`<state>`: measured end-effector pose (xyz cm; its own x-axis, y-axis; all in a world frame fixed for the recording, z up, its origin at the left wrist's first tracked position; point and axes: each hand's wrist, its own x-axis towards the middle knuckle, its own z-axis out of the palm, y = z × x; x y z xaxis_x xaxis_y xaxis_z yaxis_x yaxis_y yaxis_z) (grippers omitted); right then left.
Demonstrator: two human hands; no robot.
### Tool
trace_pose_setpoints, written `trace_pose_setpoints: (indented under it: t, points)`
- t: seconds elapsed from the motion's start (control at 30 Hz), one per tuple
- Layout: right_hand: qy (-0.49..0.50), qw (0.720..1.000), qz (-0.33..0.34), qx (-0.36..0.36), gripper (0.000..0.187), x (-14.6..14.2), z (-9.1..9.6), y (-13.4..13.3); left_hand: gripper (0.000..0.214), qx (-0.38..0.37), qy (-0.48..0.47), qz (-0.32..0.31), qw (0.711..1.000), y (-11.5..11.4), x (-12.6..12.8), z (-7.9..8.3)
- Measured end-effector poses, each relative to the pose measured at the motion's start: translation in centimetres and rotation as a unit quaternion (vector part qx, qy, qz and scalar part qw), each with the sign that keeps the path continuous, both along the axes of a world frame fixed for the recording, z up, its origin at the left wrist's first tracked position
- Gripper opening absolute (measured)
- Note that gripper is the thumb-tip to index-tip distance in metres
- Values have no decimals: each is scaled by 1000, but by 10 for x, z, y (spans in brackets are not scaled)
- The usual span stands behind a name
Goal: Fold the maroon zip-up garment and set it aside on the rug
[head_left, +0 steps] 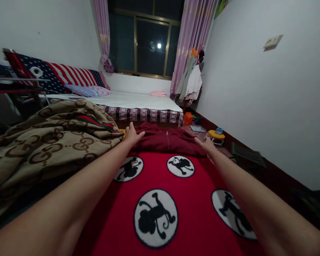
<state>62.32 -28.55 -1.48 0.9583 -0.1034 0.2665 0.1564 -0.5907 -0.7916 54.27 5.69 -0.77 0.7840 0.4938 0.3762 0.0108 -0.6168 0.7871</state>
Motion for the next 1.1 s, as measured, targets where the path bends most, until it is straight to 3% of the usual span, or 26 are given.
trace_pose_setpoints:
  t: [0.07, 0.13, 0.27, 0.33, 0.43, 0.6, 0.77, 1.1]
  points:
    - [-17, 999, -35, -27, 71, -5, -26, 0, 75, 48, 5, -20, 999, -8, -9, -28]
    - [-55, 995, -54, -60, 67, -12, -40, 5, 59, 126, 4, -23, 992, -19, -18, -48]
    - [-189, 960, -35, -204, 58, -22, -39, 30, 50, 301, 45, 6, 953, -26, -22, -62]
    - [-182, 941, 34, -284, 58, -23, -40, 42, 52, 309, 115, 1, 944, -21, -18, -64]
    - [-58, 920, 111, -372, 61, -23, -49, 54, 55, 292, 179, 8, 939, -15, -15, -67]
    - [29, 922, 2, -387, 71, -39, -59, 58, 60, 290, 193, 49, 936, -22, -32, -67]
    - [89, 920, -92, -372, 74, -82, -57, 52, 66, 298, 212, 55, 929, -33, -76, -65]
    - [91, 907, -62, -407, 64, -189, -52, 31, 57, 322, 218, 45, 920, -53, -193, -64]
